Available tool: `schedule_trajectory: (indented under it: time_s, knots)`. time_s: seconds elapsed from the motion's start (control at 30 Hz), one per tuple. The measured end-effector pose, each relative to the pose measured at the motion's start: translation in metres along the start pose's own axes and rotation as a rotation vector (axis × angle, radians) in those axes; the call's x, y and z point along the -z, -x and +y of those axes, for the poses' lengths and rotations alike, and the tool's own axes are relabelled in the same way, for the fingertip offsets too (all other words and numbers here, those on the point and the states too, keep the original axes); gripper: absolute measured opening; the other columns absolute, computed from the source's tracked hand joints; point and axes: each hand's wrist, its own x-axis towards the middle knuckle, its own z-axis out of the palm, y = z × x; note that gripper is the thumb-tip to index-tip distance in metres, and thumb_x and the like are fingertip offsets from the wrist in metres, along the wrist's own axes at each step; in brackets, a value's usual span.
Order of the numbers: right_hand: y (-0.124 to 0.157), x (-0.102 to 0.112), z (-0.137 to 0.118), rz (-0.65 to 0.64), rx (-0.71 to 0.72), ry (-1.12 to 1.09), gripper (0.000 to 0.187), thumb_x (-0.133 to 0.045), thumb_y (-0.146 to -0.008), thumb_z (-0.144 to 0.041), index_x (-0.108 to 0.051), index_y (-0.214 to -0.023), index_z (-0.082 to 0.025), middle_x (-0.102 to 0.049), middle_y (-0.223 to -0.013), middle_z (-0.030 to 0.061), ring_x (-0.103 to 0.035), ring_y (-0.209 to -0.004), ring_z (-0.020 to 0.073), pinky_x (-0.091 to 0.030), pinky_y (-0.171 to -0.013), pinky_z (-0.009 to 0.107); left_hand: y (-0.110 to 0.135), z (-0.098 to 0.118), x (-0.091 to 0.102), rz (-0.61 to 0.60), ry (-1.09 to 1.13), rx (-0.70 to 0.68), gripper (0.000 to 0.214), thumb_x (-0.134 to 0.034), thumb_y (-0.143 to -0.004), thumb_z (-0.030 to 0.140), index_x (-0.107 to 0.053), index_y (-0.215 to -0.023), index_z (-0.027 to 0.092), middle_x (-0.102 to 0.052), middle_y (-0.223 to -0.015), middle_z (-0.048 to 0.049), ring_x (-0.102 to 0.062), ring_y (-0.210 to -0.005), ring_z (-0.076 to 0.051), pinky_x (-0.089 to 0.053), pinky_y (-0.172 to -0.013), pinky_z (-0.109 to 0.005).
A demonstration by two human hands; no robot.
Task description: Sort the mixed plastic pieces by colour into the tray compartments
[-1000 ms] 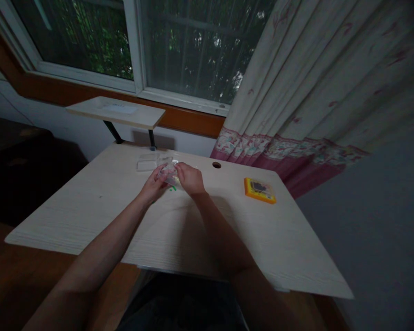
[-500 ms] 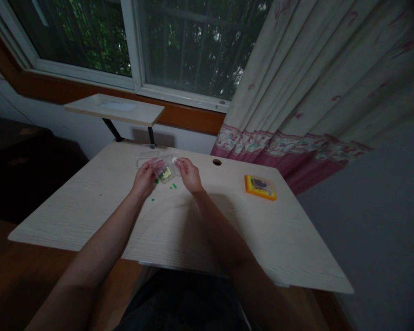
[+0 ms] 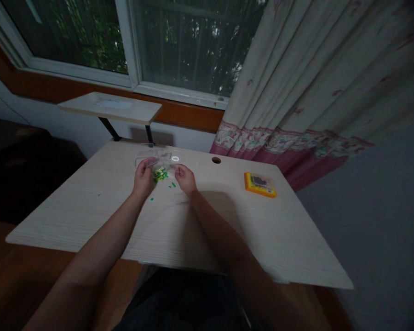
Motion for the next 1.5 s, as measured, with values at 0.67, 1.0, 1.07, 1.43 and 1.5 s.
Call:
schedule_trajectory:
  time_s: [0.67,1.0,1.07,1.43,1.5]
  knots:
    - [0.004,0.000,0.003,0.174,-0.170,-0.391,0.023,-0.043,-0.071,-0.013,-0.059,-0.084,-0.021,-0.073,-0.111,0.0035,-0.065,-0.115,0.0141,-0.049,-0.099,0.030,0.011,0.018,0.000,-0.228,-0.325,-0.277,0.030,-0.051,-0.086,0.019,-0.068,-0.110,0.023,-0.062,-0.127,-0.0064,-0.052,-0.124,-0.024,-0.033,-0.113,-0.043]
    - [-0.004,0.024,-0.023,0.184,0.020,-0.180,0.033,-0.049,-0.090,-0.026,-0.064,-0.119,-0.019,-0.066,-0.128,0.0068,-0.061,-0.119,0.0141,-0.045,-0.108,0.034,0.004,0.030,0.010,-0.092,-0.583,-0.308,0.039,-0.069,-0.082,0.033,-0.066,-0.119,0.023,-0.062,-0.100,-0.0065,-0.056,-0.093,-0.022,-0.042,-0.097,-0.037]
    - [-0.008,0.032,-0.032,0.196,0.081,-0.130,0.039,-0.053,-0.091,-0.032,-0.059,-0.128,-0.021,-0.062,-0.134,0.0066,-0.058,-0.123,0.0150,-0.044,-0.110,0.035,0.000,0.029,0.011,-0.006,-0.486,-0.250,0.041,-0.072,-0.079,0.033,-0.066,-0.118,0.021,-0.060,-0.095,-0.0042,-0.057,-0.086,-0.018,-0.047,-0.088,-0.032]
    - [-0.003,0.115,-0.078,0.131,0.223,-0.247,0.052,-0.054,-0.092,-0.049,-0.049,-0.139,-0.027,-0.055,-0.140,0.0098,-0.065,-0.115,0.0206,-0.050,-0.105,0.041,-0.046,-0.007,0.052,0.453,0.016,0.257,0.037,-0.070,-0.077,0.020,-0.043,-0.101,0.022,-0.061,-0.074,0.0049,-0.066,-0.063,-0.012,-0.056,-0.062,-0.027]
    - [0.010,0.135,-0.078,0.100,0.211,-0.215,0.048,-0.058,-0.090,-0.048,-0.055,-0.134,-0.028,-0.059,-0.135,0.0092,-0.066,-0.113,0.0211,-0.051,-0.103,0.042,-0.047,-0.013,0.056,0.460,0.040,0.299,0.036,-0.070,-0.077,0.017,-0.042,-0.100,0.021,-0.062,-0.074,0.0039,-0.068,-0.063,-0.012,-0.057,-0.063,-0.028]
